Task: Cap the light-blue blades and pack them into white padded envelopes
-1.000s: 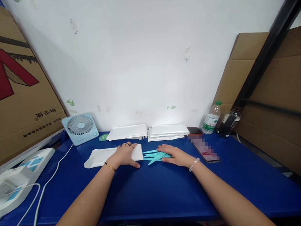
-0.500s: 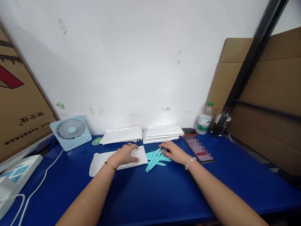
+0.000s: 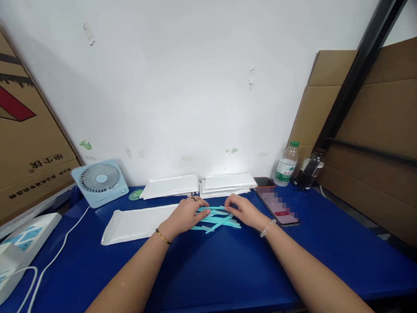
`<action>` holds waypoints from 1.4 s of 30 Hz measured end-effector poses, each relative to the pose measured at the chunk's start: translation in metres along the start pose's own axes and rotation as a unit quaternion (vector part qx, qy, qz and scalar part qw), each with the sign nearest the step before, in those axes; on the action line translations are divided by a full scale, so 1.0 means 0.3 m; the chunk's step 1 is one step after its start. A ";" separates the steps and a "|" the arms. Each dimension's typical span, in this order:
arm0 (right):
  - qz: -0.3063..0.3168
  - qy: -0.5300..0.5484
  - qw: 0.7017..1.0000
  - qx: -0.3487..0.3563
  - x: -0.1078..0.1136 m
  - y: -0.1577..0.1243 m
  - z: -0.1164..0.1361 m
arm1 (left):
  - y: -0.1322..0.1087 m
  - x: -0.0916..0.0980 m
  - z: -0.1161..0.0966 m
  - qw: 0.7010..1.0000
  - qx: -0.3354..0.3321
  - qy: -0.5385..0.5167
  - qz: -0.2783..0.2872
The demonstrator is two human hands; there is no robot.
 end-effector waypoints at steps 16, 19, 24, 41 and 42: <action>-0.036 -0.021 0.999 -0.010 -0.012 0.022 -0.008 | 0.109 -0.116 0.022 0.996 -0.008 0.085 -0.005; -0.034 -0.024 0.999 -0.009 -0.013 0.023 -0.012 | 0.107 -0.105 0.022 0.996 0.005 0.093 -0.008; -0.082 -0.033 0.995 -0.050 0.028 0.007 -0.094 | 0.094 -0.053 0.069 0.994 0.042 0.096 -0.021; -0.006 -0.083 0.996 -0.033 -0.100 0.041 -0.007 | 0.091 -0.117 0.115 0.994 -0.003 0.104 0.014; -0.009 -0.072 0.997 -0.034 -0.101 0.043 -0.008 | 0.092 -0.118 0.113 0.995 0.000 0.101 0.018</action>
Point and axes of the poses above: each hand's wrist, its own y-axis towards the middle knuckle, its own x-axis out of the back of the hand, z = x × y, the point moved 3 cm from there along y, towards the middle knuckle, and after that the axes turned 1 degree about y, right-handed, at the moved point
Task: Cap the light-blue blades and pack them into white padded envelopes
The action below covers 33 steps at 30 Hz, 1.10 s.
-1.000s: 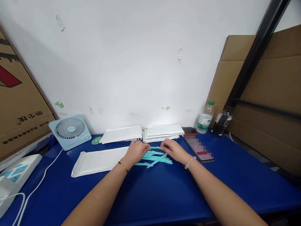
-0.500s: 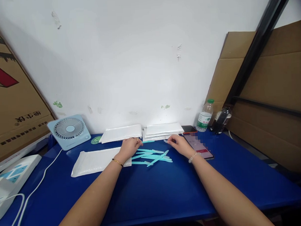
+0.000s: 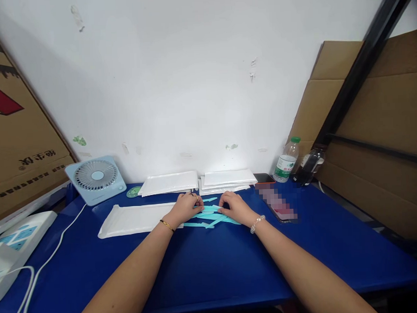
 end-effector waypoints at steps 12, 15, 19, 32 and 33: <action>-0.115 0.030 0.989 -0.086 0.136 -0.012 -0.170 | -0.012 0.065 0.062 0.991 0.087 0.021 -0.105; -0.078 0.015 0.994 -0.072 0.126 -0.016 -0.145 | -0.014 0.051 0.047 0.995 0.061 0.002 -0.085; 0.017 0.004 0.998 -0.065 0.076 -0.016 -0.083 | -0.014 0.026 0.013 0.999 0.001 -0.011 -0.030; -0.065 -0.019 0.997 -0.044 0.123 -0.007 -0.109 | -0.014 0.073 0.049 0.993 0.065 0.039 -0.095; -0.073 -0.012 0.996 -0.051 0.131 -0.008 -0.121 | -0.018 0.082 0.052 0.991 0.076 0.039 -0.104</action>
Point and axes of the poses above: each hand's wrist, its own y-axis towards the middle knuckle, its own x-axis out of the back of the hand, z = x × y, the point moved 3 cm from there along y, towards the middle knuckle, and after that the axes turned 1 degree about y, right-handed, at the moved point
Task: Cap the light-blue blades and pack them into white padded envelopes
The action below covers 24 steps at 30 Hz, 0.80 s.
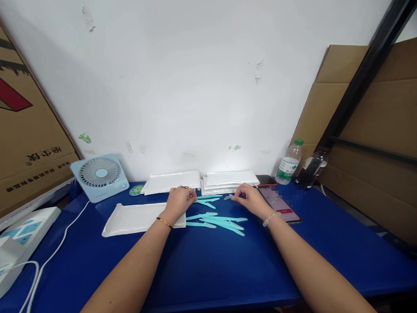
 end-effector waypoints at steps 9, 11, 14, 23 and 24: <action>0.027 0.039 0.999 0.007 0.001 -0.017 0.038 | -0.058 -0.007 -0.048 0.974 -0.065 -0.070 0.204; 0.054 0.047 0.997 0.026 -0.018 -0.025 0.082 | -0.058 -0.017 -0.052 0.974 -0.050 -0.090 0.199; 0.105 0.037 0.991 0.069 -0.055 -0.037 0.154 | -0.046 -0.037 -0.066 0.972 -0.032 -0.143 0.186; 0.080 0.002 0.995 0.058 -0.008 -0.002 0.088 | 0.000 -0.034 -0.077 0.991 -0.026 -0.112 0.065; 0.073 0.003 0.996 0.043 0.007 -0.001 0.066 | 0.003 -0.033 -0.070 0.994 -0.022 -0.099 0.046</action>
Point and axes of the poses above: each hand's wrist, its own y-axis towards the middle knuckle, its own x-axis out of the back of the hand, z = x × y, the point moved 3 cm from there along y, towards the middle knuckle, and after that the axes turned 1 degree about y, right-handed, at the moved point
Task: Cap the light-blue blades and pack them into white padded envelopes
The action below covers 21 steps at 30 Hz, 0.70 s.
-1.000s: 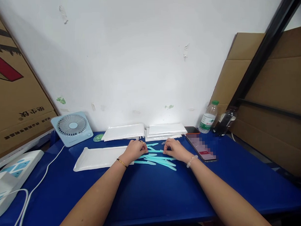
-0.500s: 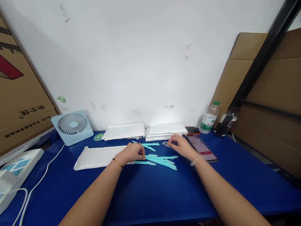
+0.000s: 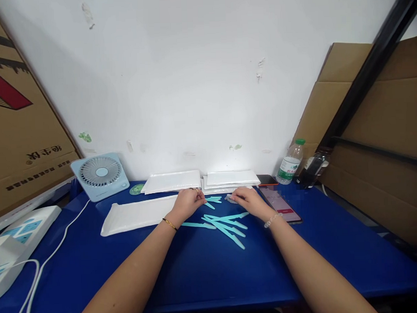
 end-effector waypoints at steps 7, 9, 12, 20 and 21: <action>0.083 0.015 0.996 -0.035 0.052 -0.061 -0.066 | -0.006 -0.001 0.016 0.999 -0.004 0.003 -0.037; 0.133 0.022 0.990 -0.034 0.042 -0.075 -0.071 | -0.016 -0.004 -0.001 1.000 -0.011 -0.016 -0.012; 0.162 0.030 0.986 -0.035 0.023 -0.079 -0.069 | -0.036 -0.011 -0.052 0.998 -0.056 -0.023 0.022; 0.148 0.135 0.979 -0.030 0.022 -0.064 0.028 | -0.054 -0.030 -0.128 0.987 -0.115 0.110 0.014; 0.134 0.138 0.981 -0.030 0.025 -0.062 0.035 | -0.050 -0.030 -0.127 0.986 -0.118 0.119 0.017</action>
Point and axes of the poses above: each hand's wrist, its own y-axis towards the middle knuckle, its own x-axis out of the back of the hand, z = x × y, the point moved 3 cm from there along y, towards the middle knuckle, and after that the axes turned 1 degree about y, right-handed, at the moved point
